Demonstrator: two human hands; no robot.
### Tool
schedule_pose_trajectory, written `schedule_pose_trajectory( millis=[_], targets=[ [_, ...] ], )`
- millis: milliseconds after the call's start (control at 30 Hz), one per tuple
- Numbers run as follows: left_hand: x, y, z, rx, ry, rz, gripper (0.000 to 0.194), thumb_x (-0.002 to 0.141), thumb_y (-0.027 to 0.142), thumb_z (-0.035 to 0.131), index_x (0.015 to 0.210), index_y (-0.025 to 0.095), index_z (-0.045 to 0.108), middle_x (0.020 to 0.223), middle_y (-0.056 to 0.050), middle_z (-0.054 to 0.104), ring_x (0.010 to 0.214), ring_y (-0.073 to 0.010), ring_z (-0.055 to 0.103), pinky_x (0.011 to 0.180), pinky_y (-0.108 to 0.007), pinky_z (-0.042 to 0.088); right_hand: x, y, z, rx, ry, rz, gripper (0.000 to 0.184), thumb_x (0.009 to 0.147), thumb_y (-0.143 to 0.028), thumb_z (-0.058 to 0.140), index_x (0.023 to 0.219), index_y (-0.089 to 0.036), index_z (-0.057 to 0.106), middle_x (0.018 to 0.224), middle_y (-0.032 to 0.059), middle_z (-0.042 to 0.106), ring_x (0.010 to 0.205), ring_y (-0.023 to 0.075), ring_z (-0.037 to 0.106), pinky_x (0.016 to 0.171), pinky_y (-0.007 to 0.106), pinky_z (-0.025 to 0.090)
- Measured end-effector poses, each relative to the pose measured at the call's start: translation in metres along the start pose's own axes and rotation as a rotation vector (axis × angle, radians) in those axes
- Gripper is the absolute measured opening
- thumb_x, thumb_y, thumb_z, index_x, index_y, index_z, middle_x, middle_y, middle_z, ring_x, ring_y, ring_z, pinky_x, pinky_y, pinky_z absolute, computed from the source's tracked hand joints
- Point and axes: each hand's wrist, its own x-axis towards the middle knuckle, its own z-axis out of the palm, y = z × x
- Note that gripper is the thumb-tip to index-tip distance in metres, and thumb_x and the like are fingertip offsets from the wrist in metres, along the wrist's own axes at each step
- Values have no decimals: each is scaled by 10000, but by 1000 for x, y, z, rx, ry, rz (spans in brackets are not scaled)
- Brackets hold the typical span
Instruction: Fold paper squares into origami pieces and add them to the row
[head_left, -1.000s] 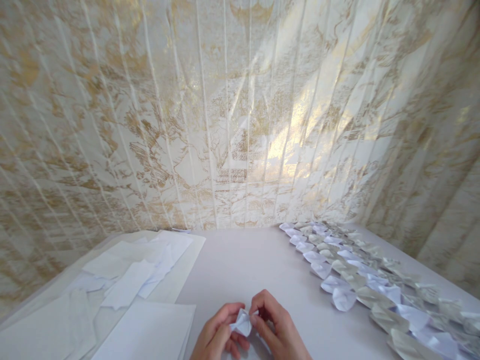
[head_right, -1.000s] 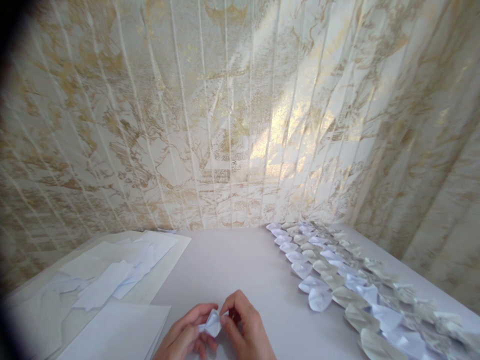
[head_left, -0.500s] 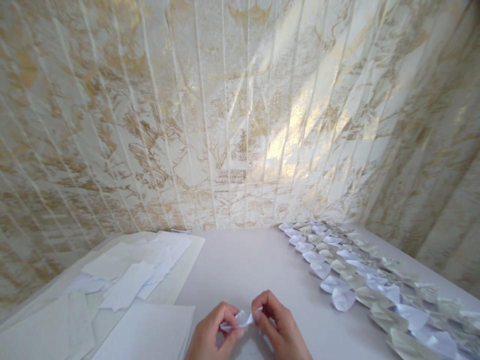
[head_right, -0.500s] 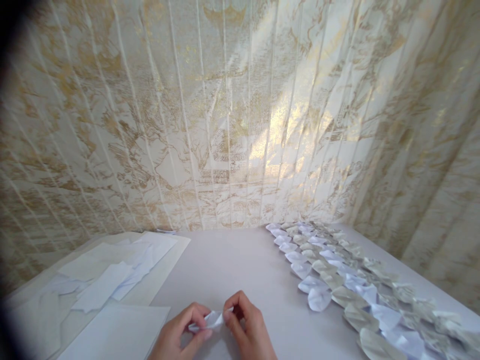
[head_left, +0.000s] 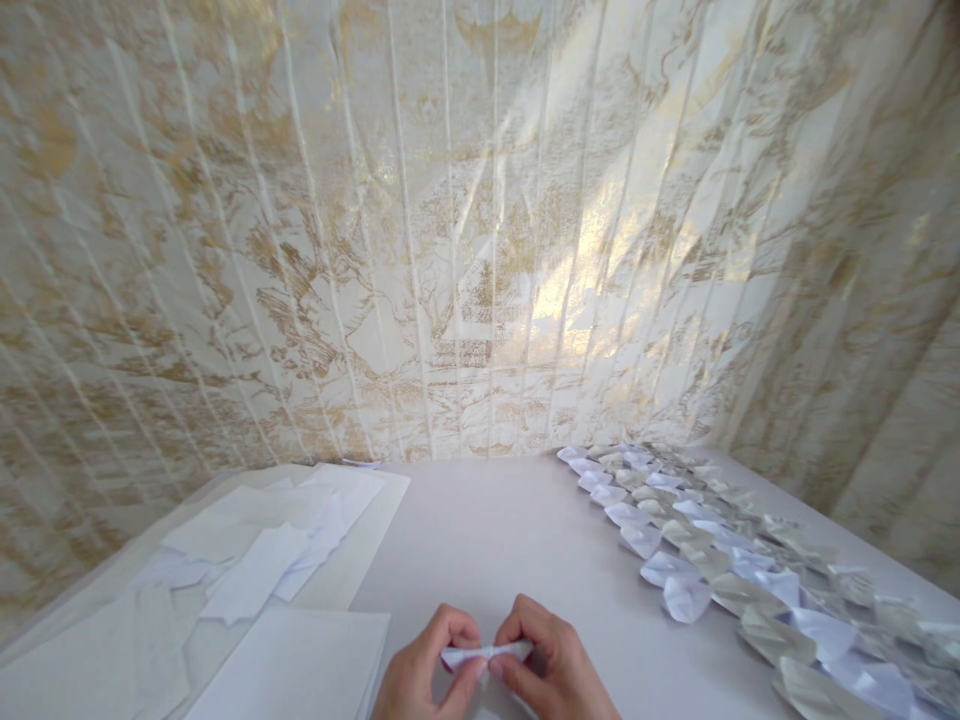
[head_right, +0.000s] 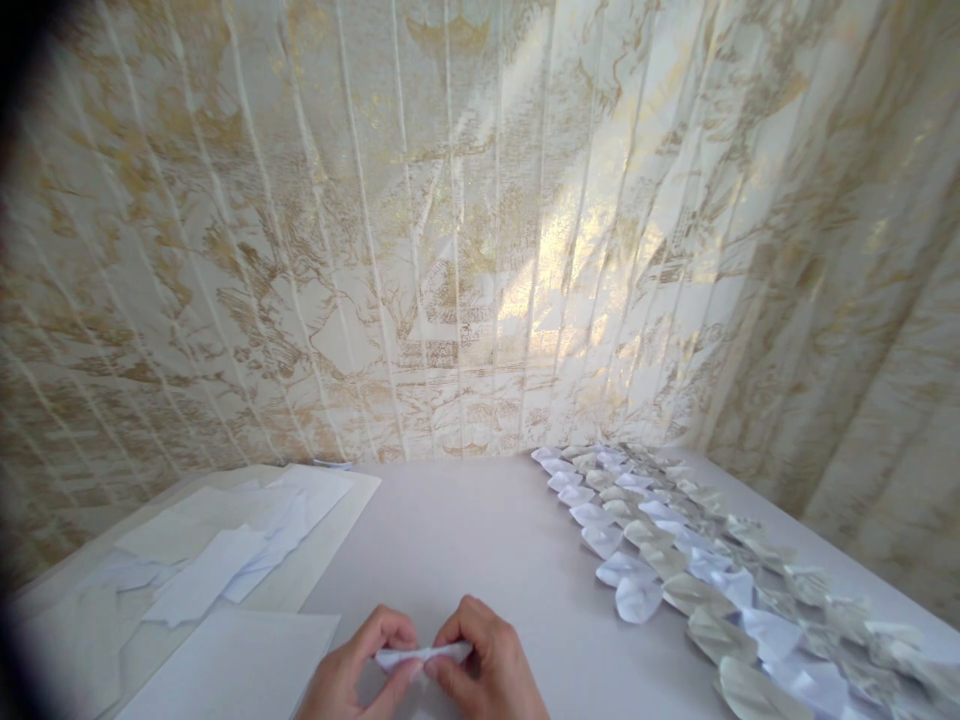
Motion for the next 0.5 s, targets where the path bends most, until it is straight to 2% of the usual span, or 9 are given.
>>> schedule_pose_trajectory(
  millis=[100,233,500],
  targets=[
    [3,-5,0,13,-81,-28,163,784,319,575,898,230,648,808,21,734,707,-161,660,692,-202,464,0,-7,-3,-29,7,11,84,764,-177,625,681,-168,626,682,-14,557,645,143,522,607,238,349],
    [6,-10,-2,123,-216,-69,229,846,351,513,763,211,674,686,21,717,646,-155,645,614,-201,426,1,-18,-8,-87,-37,44,96,776,-124,620,687,-158,626,700,0,582,670,151,549,623,236,369],
    [4,-14,-3,133,-211,-41,279,880,358,486,734,202,665,651,25,704,620,-141,627,619,-194,411,-1,-11,-7,-224,-28,-171,154,832,-139,654,683,-166,629,690,10,577,693,164,554,635,234,399]
  ],
)
